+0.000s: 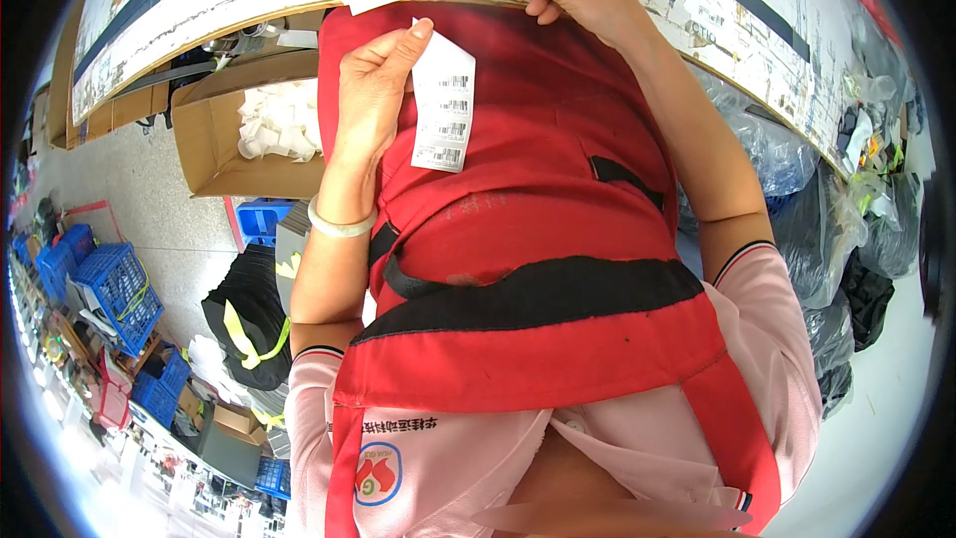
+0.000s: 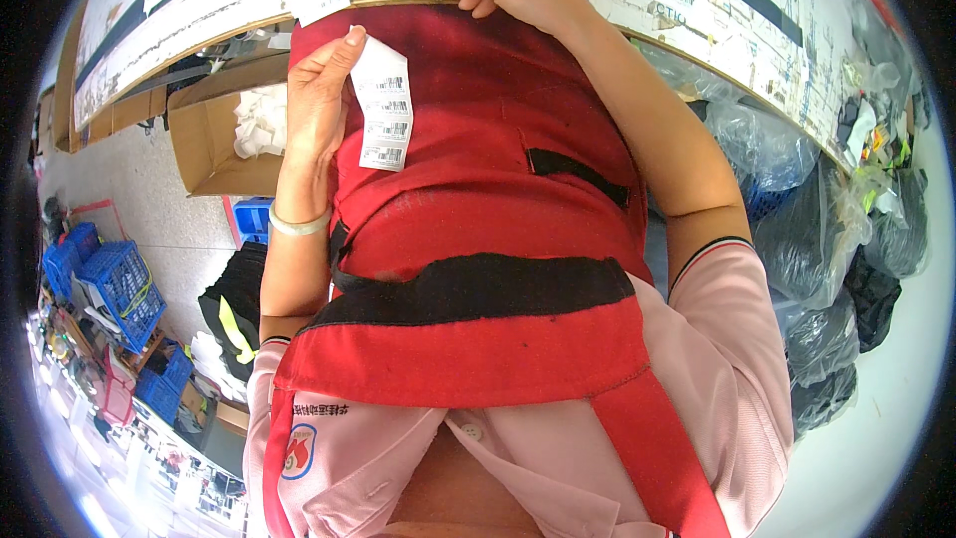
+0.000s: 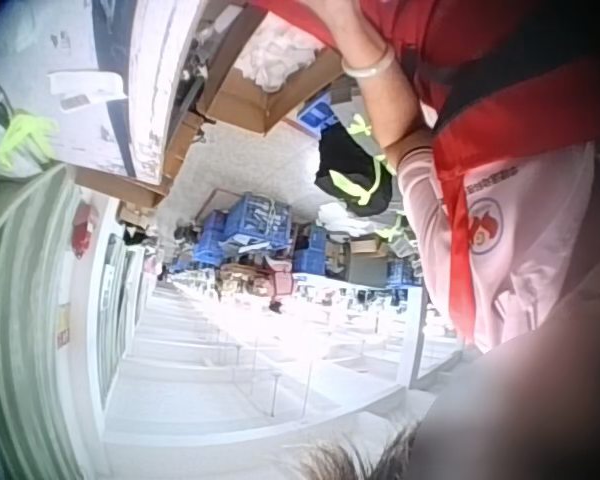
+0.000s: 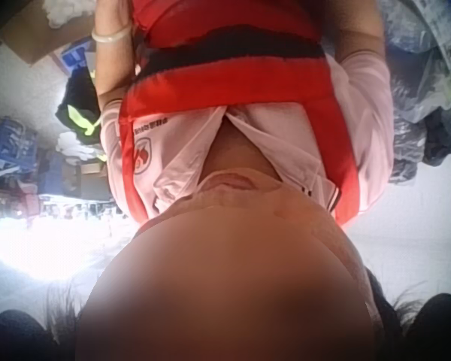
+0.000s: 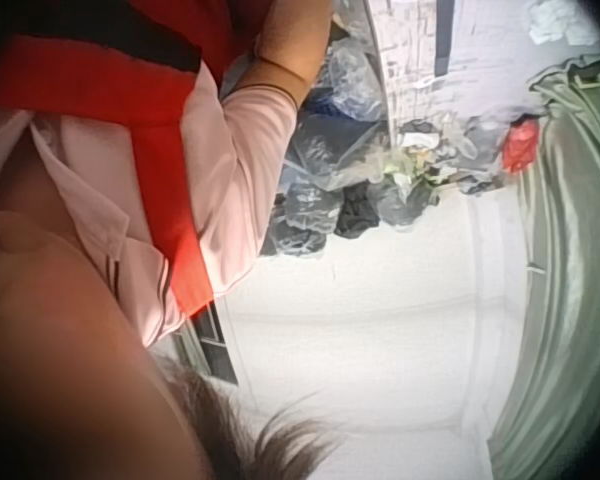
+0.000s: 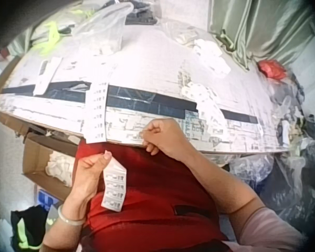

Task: Manually checking or preparing a strip of product labels at a workstation.

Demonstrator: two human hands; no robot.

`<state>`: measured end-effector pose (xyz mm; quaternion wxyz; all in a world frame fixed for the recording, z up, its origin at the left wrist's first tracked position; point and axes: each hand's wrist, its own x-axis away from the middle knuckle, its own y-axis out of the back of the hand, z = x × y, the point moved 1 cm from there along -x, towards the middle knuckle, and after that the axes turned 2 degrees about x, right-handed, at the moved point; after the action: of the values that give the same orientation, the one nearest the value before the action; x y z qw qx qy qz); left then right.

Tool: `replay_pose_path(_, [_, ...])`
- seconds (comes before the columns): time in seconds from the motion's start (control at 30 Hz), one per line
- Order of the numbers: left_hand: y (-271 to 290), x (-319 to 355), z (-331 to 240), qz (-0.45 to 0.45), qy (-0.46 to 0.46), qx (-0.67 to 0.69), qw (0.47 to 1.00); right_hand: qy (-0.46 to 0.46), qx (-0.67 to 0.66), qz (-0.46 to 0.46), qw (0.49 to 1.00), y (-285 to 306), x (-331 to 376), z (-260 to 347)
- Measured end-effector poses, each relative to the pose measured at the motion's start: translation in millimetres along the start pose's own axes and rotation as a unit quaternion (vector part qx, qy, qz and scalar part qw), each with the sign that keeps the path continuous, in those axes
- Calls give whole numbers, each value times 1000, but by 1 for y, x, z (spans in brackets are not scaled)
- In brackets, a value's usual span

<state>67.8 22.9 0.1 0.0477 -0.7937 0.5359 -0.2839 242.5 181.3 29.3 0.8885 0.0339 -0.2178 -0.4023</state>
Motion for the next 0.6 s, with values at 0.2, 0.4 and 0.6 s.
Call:
replay_pose_path(0.2, [-1,2,-1,-7,-9,-18,1000,-5,46,-10,999,-6,3,10])
replay_pose_path(0.4, [-5,0,-2,0,-4,-17,1000,63,40,-15,997,6,16,-1])
replay_pose_path(0.6, [8,4,-8,-20,-18,-39,999,77,-5,-107,991,63,57,-9])
